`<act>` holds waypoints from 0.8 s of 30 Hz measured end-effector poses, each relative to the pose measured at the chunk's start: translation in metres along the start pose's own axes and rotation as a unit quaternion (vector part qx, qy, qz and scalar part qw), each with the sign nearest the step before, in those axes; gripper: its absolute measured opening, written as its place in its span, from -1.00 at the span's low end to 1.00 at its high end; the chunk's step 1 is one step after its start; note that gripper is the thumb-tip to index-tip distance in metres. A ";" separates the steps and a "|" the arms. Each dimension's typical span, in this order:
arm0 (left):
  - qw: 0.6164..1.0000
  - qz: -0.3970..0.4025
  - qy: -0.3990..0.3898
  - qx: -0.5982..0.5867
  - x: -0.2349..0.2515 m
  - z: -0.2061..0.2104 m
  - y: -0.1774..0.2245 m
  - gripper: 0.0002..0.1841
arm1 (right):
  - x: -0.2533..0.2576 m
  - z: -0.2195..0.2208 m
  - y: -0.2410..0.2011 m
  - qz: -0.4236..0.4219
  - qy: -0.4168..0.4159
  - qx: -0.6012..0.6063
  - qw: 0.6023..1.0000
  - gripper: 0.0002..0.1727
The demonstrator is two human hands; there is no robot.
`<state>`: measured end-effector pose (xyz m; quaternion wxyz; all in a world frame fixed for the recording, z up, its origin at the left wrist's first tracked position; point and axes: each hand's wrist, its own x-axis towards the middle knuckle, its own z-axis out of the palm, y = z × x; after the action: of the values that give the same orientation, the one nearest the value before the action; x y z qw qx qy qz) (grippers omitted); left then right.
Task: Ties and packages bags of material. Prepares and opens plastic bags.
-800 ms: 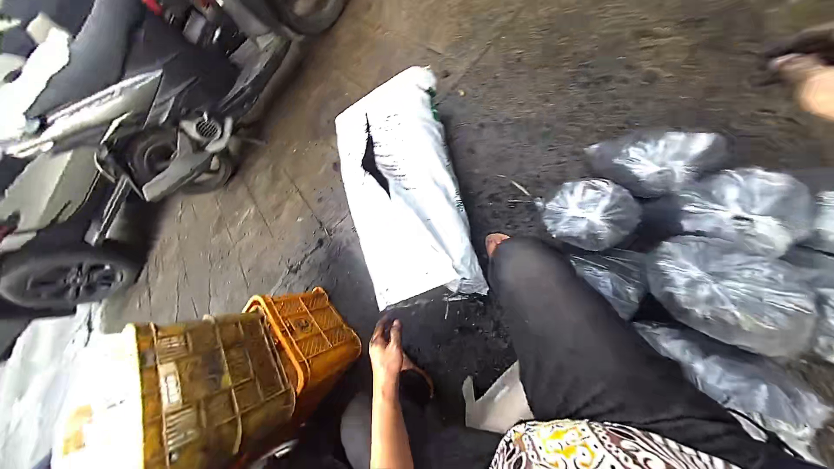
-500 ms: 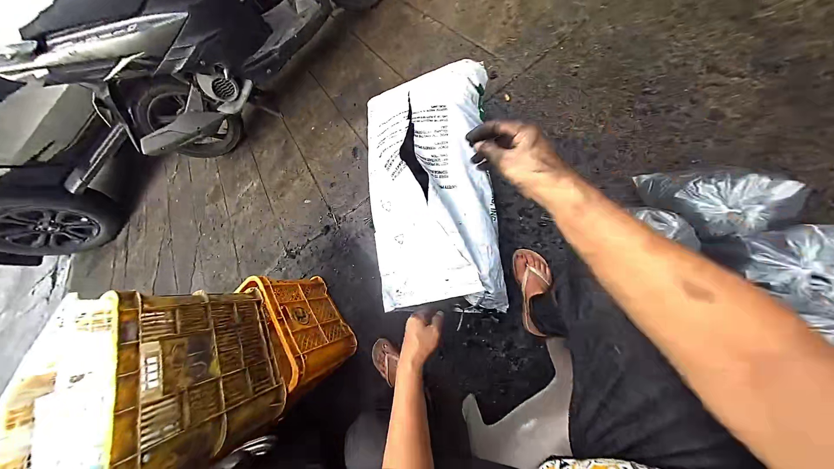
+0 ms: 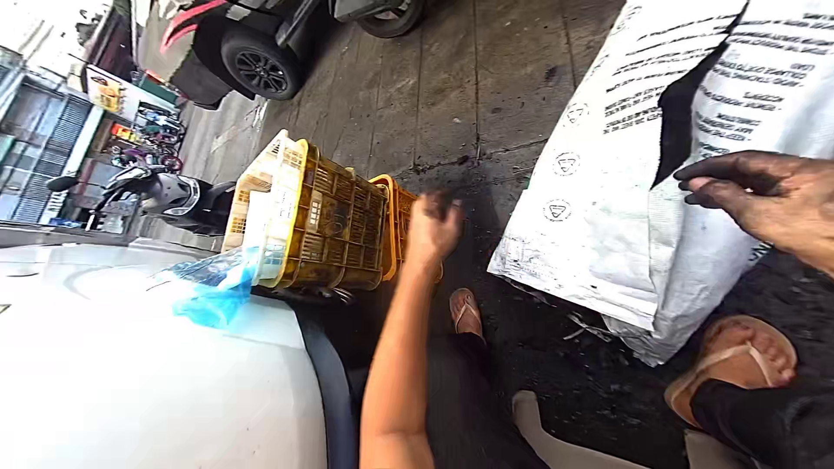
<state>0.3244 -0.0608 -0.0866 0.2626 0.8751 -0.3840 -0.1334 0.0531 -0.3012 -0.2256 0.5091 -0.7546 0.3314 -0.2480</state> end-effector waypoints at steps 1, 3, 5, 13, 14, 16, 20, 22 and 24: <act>0.996 0.005 0.075 0.036 0.006 -0.044 -0.011 -0.61 | -0.001 0.003 0.001 -0.001 -0.016 -0.010 1.000 -0.66; 0.970 0.005 0.191 0.147 0.013 -0.134 -0.035 -0.61 | -0.009 0.003 -0.008 0.008 -0.046 -0.027 0.999 -0.70; 0.937 -0.053 0.249 0.238 0.006 -0.207 -0.052 -0.59 | -0.018 0.001 -0.007 0.018 -0.054 -0.036 0.998 -0.71; 0.815 -0.370 0.178 0.408 -0.109 -0.337 0.027 -0.64 | 0.008 0.009 0.035 0.000 -0.043 -0.032 0.999 -0.70; 0.812 -0.404 0.117 0.404 -0.116 -0.341 0.021 -0.65 | 0.010 0.015 0.027 -0.001 -0.051 -0.029 0.998 -0.71; 0.806 -0.435 -0.006 0.403 -0.119 -0.343 -0.009 -0.69 | 0.010 0.028 0.014 -0.002 -0.071 -0.039 0.997 -0.72; 0.825 -0.373 -0.042 0.423 -0.106 -0.316 -0.052 -0.67 | 0.000 0.031 -0.027 0.017 -0.122 -0.062 0.990 -0.70; 0.844 -0.361 0.029 0.395 -0.099 -0.301 -0.071 -0.65 | -0.006 0.024 -0.040 0.021 -0.125 -0.061 0.990 -0.71; 0.877 -0.345 0.075 0.327 -0.094 -0.292 -0.092 -0.60 | -0.008 0.020 -0.042 0.025 -0.113 -0.062 0.991 -0.73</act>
<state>0.4443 0.1653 0.1058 -0.0728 0.9955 -0.0582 -0.0165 0.0723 -0.2720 -0.1943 0.5016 -0.7995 0.3051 -0.1272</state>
